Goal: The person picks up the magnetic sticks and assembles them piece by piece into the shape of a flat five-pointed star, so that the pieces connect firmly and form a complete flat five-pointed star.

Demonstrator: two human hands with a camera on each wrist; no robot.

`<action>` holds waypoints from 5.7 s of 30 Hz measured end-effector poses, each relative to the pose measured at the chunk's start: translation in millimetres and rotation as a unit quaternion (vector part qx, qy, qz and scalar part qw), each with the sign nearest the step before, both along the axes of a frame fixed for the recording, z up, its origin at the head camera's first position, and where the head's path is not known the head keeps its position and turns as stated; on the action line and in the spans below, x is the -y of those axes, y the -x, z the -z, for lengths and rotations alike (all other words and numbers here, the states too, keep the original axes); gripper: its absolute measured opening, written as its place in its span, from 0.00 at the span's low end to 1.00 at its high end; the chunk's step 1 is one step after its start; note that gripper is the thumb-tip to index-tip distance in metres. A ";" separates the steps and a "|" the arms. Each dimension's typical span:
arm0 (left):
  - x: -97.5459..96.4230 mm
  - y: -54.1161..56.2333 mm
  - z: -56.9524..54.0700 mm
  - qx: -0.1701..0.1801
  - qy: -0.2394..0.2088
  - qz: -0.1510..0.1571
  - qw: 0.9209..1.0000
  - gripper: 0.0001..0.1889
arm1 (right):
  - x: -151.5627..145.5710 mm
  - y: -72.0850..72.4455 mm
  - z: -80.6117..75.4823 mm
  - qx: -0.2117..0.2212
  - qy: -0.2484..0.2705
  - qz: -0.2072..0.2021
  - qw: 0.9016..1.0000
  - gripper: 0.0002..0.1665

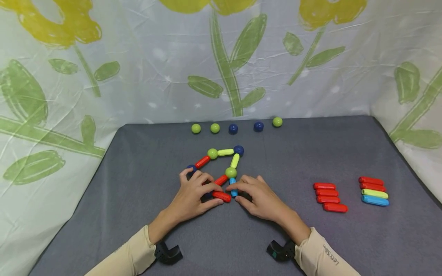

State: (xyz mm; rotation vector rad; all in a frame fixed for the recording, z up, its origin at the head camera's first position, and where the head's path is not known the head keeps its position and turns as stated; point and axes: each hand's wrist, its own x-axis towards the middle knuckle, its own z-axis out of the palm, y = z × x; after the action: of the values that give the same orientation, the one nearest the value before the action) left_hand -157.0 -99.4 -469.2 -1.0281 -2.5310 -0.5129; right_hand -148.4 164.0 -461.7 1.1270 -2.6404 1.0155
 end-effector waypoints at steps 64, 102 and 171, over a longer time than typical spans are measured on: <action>41.8 20.9 2.7 0.142 -0.036 -0.003 0.989 0.22 | -73.8 145.1 3.7 0.037 0.065 0.409 0.909 0.43; 41.5 21.3 2.0 0.145 -0.031 -0.011 0.989 0.21 | -80.3 166.0 3.1 0.040 0.103 0.338 0.935 0.26; 13.9 7.5 -1.5 0.046 0.013 0.026 0.999 0.14 | -29.5 30.0 3.3 0.095 0.106 0.057 0.988 0.18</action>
State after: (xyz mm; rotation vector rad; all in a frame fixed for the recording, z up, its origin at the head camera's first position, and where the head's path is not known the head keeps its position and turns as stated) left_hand -164.5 -113.4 -467.8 -1.1064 -2.6033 -0.5568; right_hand -178.4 193.5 -465.1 0.8637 -2.6190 1.4027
